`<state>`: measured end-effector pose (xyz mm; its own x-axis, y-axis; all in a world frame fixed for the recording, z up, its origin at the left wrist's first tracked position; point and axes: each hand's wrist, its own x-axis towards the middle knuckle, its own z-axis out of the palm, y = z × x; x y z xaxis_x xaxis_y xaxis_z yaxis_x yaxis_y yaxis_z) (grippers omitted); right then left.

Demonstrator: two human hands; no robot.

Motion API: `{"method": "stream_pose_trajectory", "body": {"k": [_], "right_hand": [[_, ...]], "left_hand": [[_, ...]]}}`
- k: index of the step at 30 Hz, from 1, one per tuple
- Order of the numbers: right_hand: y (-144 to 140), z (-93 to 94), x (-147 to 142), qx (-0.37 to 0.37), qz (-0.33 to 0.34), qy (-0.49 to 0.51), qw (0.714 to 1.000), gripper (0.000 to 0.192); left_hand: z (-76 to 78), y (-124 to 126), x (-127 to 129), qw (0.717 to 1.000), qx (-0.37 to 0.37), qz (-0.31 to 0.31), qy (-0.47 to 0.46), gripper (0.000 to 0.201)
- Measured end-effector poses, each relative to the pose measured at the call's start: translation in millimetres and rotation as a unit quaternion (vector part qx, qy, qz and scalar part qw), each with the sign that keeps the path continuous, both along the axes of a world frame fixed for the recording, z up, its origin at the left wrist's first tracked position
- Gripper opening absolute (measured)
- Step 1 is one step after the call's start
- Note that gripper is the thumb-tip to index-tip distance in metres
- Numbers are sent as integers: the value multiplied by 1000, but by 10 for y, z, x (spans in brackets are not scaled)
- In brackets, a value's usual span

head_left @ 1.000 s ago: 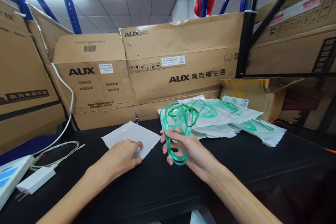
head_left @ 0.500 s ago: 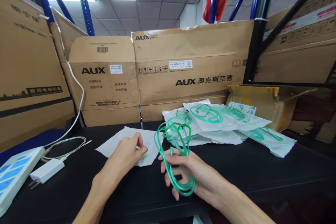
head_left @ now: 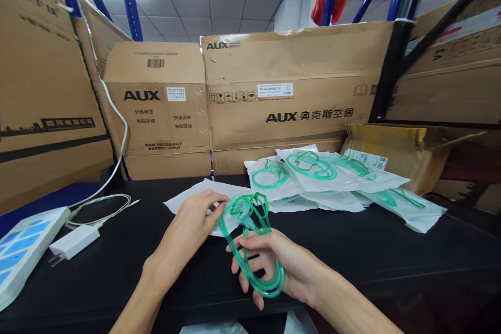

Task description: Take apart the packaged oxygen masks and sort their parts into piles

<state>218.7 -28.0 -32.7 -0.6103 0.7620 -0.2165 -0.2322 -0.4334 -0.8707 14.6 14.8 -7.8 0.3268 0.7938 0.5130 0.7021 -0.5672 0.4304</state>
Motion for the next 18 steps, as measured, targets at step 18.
{"method": "stream_pose_trajectory", "body": {"k": [18], "right_hand": [[190, -61, 157, -23, 58, -27, 998, 22]], "left_hand": [[29, -185, 253, 991, 45, -123, -3, 19]]}}
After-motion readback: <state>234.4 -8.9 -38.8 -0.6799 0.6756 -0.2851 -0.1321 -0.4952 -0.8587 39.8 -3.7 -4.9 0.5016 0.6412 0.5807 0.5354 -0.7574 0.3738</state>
